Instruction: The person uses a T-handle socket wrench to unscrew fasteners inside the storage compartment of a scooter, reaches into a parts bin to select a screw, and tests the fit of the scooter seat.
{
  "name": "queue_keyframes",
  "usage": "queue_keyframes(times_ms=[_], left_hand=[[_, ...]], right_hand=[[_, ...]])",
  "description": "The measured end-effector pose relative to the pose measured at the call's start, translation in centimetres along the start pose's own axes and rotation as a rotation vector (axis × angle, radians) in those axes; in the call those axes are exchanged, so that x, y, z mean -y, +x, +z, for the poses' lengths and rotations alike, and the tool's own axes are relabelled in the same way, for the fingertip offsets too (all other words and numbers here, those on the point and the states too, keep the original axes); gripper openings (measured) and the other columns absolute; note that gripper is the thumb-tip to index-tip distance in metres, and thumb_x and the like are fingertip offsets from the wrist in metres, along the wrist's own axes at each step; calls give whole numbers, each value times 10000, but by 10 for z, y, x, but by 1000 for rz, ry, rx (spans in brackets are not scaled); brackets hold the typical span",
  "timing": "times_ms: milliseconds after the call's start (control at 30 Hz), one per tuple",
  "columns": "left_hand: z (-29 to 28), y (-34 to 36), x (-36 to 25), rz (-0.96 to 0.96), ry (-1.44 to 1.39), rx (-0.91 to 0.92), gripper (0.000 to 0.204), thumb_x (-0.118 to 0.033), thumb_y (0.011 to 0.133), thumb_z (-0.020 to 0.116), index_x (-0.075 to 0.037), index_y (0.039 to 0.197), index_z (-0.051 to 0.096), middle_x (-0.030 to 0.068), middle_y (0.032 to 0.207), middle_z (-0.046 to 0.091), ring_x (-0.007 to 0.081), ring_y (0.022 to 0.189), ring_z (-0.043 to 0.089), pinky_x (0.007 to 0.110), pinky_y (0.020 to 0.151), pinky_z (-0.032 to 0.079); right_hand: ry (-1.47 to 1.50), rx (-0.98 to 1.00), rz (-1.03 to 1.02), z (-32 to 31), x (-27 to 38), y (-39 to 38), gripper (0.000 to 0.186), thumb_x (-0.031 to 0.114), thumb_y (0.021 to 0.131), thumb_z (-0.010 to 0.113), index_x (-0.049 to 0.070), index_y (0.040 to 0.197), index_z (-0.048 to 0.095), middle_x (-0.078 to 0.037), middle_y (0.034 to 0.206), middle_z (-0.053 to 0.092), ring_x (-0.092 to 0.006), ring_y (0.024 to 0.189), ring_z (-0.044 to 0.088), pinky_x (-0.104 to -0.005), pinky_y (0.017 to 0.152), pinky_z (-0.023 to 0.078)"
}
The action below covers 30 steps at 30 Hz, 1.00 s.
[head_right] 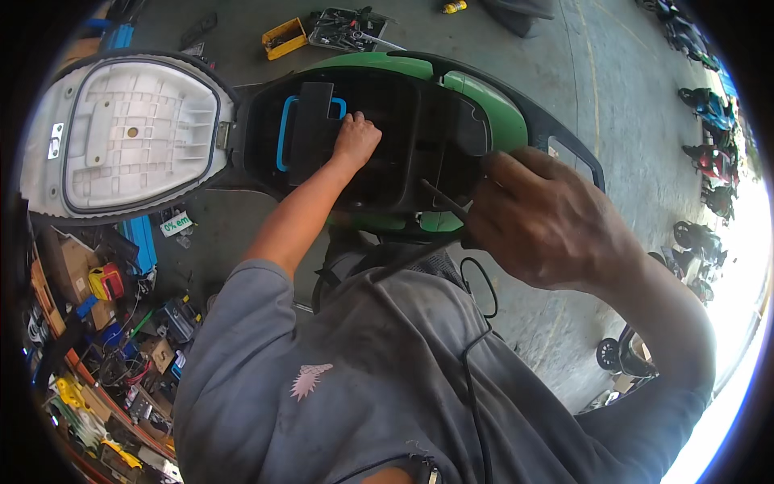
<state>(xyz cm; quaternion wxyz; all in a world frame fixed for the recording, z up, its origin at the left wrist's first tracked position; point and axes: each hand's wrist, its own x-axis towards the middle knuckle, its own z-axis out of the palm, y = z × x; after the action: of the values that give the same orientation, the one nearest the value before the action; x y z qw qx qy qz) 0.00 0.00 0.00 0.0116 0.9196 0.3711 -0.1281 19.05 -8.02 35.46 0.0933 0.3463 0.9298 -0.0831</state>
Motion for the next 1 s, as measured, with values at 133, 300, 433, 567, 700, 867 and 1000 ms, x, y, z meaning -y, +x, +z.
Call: queue_keyframes(times_ms=[133,300,433,567,700,867,1000], left_hand=[[9,2,1,-10,-19,-47,132,-93,782,599,-48,846,707,91,896,676,249,958,578,382,811,440],[15,-18,4,-93,-399,-272,139,-99,812,585,-61,902,684,110,979,653,290,970,581,415,861,455],[-10,-51,-6,-442,-1074,-392,129,-91,742,693,-46,861,674,124,898,657,301,909,627,400,827,494],[-3,-70,-12,-607,-990,-446,111,-101,756,698,-48,851,677,130,844,664,305,832,644,395,762,520],[5,-72,-15,-704,-924,-462,124,-102,762,692,-51,874,684,120,864,666,309,849,638,401,771,516],[0,-64,-24,-625,-834,-504,147,-126,764,684,-59,895,691,89,887,666,298,856,630,396,763,519],[5,-39,-22,-397,-476,-234,123,-147,770,645,-95,861,710,45,923,647,236,957,589,371,792,504]], right_hand=[[419,-118,337,6,12,5,481,127,813,705,77,1246,501,-153,1006,673,-278,652,646,-359,558,535],[449,-127,324,20,25,6,490,59,771,675,113,1241,547,-103,824,657,-299,598,626,-401,500,503],[414,-223,52,9,-1,14,387,46,780,654,115,1158,615,-92,932,666,-253,686,632,-360,587,525],[-91,-205,-277,-8,-16,27,306,153,780,672,139,1085,644,-40,1144,629,-209,954,614,-318,799,522],[-118,-227,-452,-2,-20,30,114,170,755,663,125,859,649,-22,1072,636,-211,1059,591,-333,970,485],[-233,-169,-603,2,-31,36,72,138,680,650,79,712,625,-22,862,590,-201,954,608,-312,876,505],[-149,-130,-426,8,-23,25,124,176,658,676,63,654,626,-33,721,509,-205,700,568,-288,558,450]])
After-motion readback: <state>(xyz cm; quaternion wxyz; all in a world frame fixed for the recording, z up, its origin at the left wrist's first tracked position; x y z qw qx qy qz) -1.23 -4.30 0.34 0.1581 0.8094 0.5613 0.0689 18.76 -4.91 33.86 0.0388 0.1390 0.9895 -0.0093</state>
